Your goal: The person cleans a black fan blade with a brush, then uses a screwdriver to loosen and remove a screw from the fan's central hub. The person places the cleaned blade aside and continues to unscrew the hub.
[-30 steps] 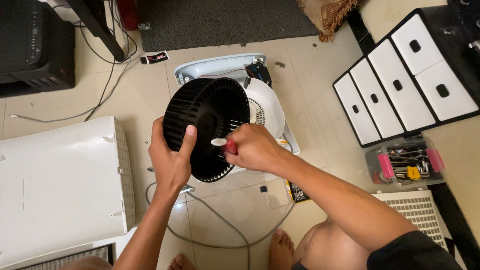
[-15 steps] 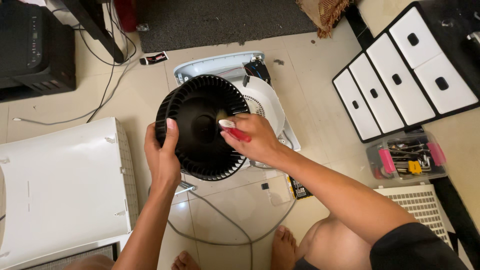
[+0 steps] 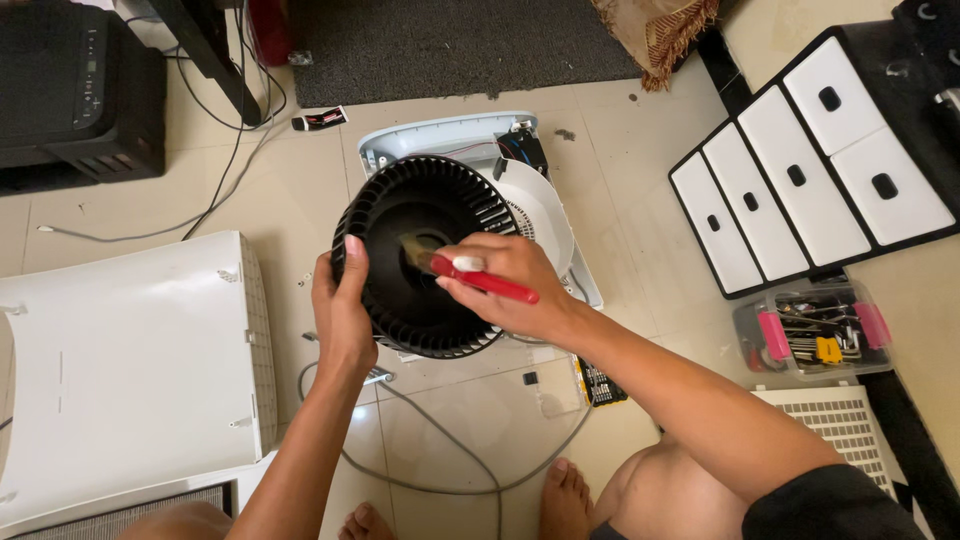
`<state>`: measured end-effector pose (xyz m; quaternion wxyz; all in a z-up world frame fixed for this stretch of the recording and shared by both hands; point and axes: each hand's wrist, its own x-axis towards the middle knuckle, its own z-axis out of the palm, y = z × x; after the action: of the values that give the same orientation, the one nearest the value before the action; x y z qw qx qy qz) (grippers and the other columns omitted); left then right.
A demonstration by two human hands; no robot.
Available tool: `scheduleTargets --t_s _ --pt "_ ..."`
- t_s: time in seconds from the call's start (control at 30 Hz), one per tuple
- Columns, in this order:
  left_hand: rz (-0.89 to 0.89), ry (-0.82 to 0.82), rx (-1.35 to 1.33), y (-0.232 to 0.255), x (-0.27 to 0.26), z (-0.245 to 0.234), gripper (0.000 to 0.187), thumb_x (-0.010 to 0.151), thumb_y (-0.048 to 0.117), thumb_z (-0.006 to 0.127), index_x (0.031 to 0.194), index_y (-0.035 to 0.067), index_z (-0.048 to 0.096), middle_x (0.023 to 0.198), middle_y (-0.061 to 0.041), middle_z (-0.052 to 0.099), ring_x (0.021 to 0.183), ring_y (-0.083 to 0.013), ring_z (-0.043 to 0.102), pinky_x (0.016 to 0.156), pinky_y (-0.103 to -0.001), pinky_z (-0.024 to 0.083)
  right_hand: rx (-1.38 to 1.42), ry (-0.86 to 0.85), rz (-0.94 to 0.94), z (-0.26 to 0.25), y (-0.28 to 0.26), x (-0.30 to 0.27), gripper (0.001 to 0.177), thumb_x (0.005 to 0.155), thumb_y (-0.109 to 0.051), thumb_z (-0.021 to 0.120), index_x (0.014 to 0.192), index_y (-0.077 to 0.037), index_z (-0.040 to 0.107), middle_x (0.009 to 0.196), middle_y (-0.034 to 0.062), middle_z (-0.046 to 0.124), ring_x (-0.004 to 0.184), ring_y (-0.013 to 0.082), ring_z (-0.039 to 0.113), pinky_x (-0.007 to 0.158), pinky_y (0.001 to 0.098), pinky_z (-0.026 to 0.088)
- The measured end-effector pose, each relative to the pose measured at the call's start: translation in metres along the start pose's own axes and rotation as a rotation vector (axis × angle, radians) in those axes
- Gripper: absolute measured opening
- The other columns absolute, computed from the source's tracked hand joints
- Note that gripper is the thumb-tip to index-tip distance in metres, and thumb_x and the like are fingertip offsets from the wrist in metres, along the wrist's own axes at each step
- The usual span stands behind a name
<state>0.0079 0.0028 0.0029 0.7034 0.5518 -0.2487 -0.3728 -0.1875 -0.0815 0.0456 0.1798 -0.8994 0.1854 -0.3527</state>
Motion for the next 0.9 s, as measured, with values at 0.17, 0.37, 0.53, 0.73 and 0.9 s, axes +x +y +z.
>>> scheduleTargets --t_s 0.17,0.37,0.53,0.73,0.9 --pt "-0.025 -0.03 -0.108 0.008 -0.001 0.0 0.058 0.094 0.054 0.059 0.119 0.001 0.057 0.113 -0.01 0.066 0.103 -0.0175 0.064 0.09 -0.034 0.055 -0.134 0.141 -0.001 -0.011 0.012 0.006 0.021 0.092 -0.016 0.077 0.111 -0.008 0.075 0.104 0.0074 0.076 0.078 0.0251 0.073 0.068 0.0321 0.058" --pt "-0.051 -0.17 -0.072 -0.007 -0.008 0.01 0.058 0.098 0.051 0.06 0.12 -0.002 0.057 0.113 -0.011 0.065 0.104 -0.0179 0.061 0.092 -0.033 0.052 -0.079 0.123 -0.128 0.003 -0.001 0.004 0.032 0.09 -0.016 0.076 0.12 -0.005 0.072 0.11 0.0105 0.073 0.084 0.0263 0.073 0.071 0.0322 0.058" --pt "-0.062 -0.113 -0.061 -0.01 -0.004 0.005 0.06 0.103 0.052 0.06 0.118 -0.006 0.057 0.108 -0.012 0.06 0.1 -0.019 0.056 0.089 -0.034 0.048 0.168 -0.097 -0.002 0.01 -0.022 0.002 0.028 0.087 -0.018 0.079 0.113 -0.007 0.076 0.095 0.009 0.074 0.073 0.0235 0.072 0.065 0.0309 0.056" --pt "0.048 -0.129 -0.025 -0.002 -0.004 0.004 0.057 0.097 0.053 0.06 0.116 0.0 0.058 0.108 -0.009 0.065 0.1 -0.0155 0.061 0.091 -0.031 0.051 0.177 -0.167 0.177 -0.006 -0.032 0.009 0.026 0.082 -0.027 0.082 0.098 -0.006 0.078 0.074 0.0102 0.074 0.067 0.0242 0.074 0.063 0.0325 0.057" --pt "0.162 -0.12 0.095 -0.004 -0.008 0.009 0.056 0.1 0.052 0.061 0.119 -0.001 0.059 0.108 -0.01 0.064 0.1 -0.0151 0.057 0.092 -0.031 0.048 0.141 -0.13 0.202 -0.011 -0.031 0.006 0.027 0.085 -0.032 0.081 0.097 -0.008 0.077 0.078 0.0107 0.075 0.069 0.0253 0.075 0.066 0.0327 0.058"
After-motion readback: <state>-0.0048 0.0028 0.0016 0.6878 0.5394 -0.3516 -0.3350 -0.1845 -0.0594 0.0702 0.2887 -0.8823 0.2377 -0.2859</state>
